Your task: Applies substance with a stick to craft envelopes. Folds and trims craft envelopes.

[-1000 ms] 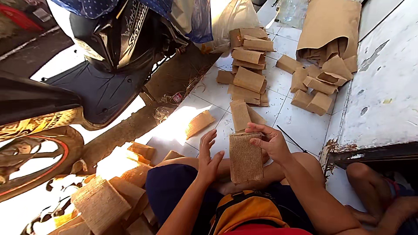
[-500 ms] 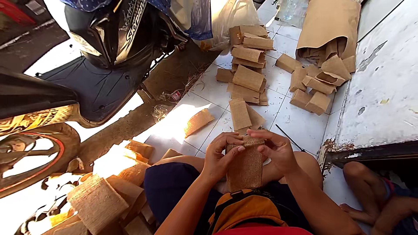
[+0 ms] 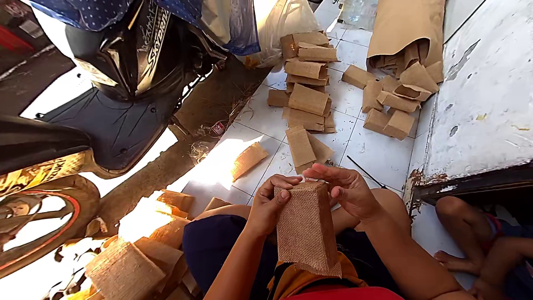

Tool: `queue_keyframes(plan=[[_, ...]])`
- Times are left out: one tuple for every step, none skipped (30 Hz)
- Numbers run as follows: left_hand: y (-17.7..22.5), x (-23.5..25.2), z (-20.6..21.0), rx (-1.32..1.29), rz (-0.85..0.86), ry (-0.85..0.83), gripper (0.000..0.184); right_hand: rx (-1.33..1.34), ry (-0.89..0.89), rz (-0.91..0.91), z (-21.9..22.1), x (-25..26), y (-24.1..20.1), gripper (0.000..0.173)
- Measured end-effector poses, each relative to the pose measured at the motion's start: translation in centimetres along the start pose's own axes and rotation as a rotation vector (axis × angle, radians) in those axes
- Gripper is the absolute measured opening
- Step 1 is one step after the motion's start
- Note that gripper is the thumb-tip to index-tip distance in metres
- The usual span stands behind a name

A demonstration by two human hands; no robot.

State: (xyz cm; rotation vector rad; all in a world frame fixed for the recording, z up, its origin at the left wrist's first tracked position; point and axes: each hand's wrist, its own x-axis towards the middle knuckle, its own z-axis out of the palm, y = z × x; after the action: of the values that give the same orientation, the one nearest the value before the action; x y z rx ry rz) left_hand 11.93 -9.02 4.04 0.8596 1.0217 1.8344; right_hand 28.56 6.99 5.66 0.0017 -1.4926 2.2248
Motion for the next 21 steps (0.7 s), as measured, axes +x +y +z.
queue_keyframes(plan=[[0.0,0.0,0.1,-0.01,-0.003,0.011,0.019,-0.004,0.01,0.0,0.3,0.0,0.1,0.047],[0.0,-0.1,0.2,-0.015,-0.008,0.021,0.019,-0.026,0.025,-0.009,0.6,0.0,0.2,0.042],[0.1,-0.1,0.3,-0.012,-0.013,0.03,0.018,-0.057,0.045,-0.025,0.9,0.0,0.2,0.036],[0.2,-0.1,0.3,-0.009,-0.016,0.036,0.019,-0.09,0.07,-0.048,1.2,-0.1,0.2,0.03],[0.2,0.0,0.4,-0.004,-0.018,0.037,0.019,-0.122,0.098,-0.078,1.4,-0.1,0.2,0.025],[0.2,0.0,0.4,0.003,-0.021,0.035,0.02,-0.154,0.124,-0.116,1.6,-0.2,0.4,0.021],[0.1,0.0,0.5,0.012,-0.028,0.038,0.021,-0.194,0.147,-0.164,1.8,-0.3,0.7,0.018],[0.1,0.0,0.5,0.018,-0.037,0.044,0.022,-0.237,0.165,-0.208,1.8,-0.4,1.0,0.016],[0.0,0.0,0.4,0.021,-0.048,0.05,0.022,-0.274,0.183,-0.231,1.8,-0.5,1.3,0.015],[0.0,0.0,0.4,0.024,-0.056,0.055,0.022,-0.301,0.194,-0.227,1.8,-0.6,1.3,0.015],[-0.1,0.0,0.3,0.024,-0.059,0.055,0.021,-0.311,0.199,-0.196,1.7,-0.7,1.1,0.017],[-0.2,0.0,0.3,0.02,-0.057,0.053,0.02,-0.294,0.194,-0.152,1.7,-0.8,0.7,0.02],[-0.3,0.0,0.2,0.018,-0.054,0.051,0.019,-0.266,0.179,-0.11,1.6,-0.9,0.3,0.028],[-0.4,0.0,0.2,0.013,-0.053,0.051,0.019,-0.259,0.152,-0.077,1.5,-0.9,0.0,0.041],[-0.4,0.0,0.3,0.018,-0.055,0.058,0.018,-0.298,0.146,-0.073,1.7,-0.9,-0.1,0.051],[-0.4,0.1,0.4,0.033,-0.059,0.071,0.018,-0.375,0.157,-0.098,2.0,-0.9,0.1,0.052],[-0.3,0.2,0.6,0.055,-0.067,0.092,0.017,-0.46,0.182,-0.146,2.4,-0.9,0.5,0.047],[-0.3,0.2,0.7,0.071,-0.072,0.11,0.017,-0.548,0.204,-0.193,2.7,-0.9,0.9,0.041],[-0.3,0.3,0.6,0.084,-0.073,0.121,0.016,-0.633,0.222,-0.238,2.9,-1.0,1.3,0.037],[-0.4,0.3,0.5,0.096,-0.07,0.127,0.016,-0.706,0.238,-0.27,3.0,-1.0,1.6,0.034],[-0.5,0.2,0.4,0.111,-0.062,0.127,0.016,-0.775,0.249,-0.291,3.0,-1.1,2.0,0.034]])
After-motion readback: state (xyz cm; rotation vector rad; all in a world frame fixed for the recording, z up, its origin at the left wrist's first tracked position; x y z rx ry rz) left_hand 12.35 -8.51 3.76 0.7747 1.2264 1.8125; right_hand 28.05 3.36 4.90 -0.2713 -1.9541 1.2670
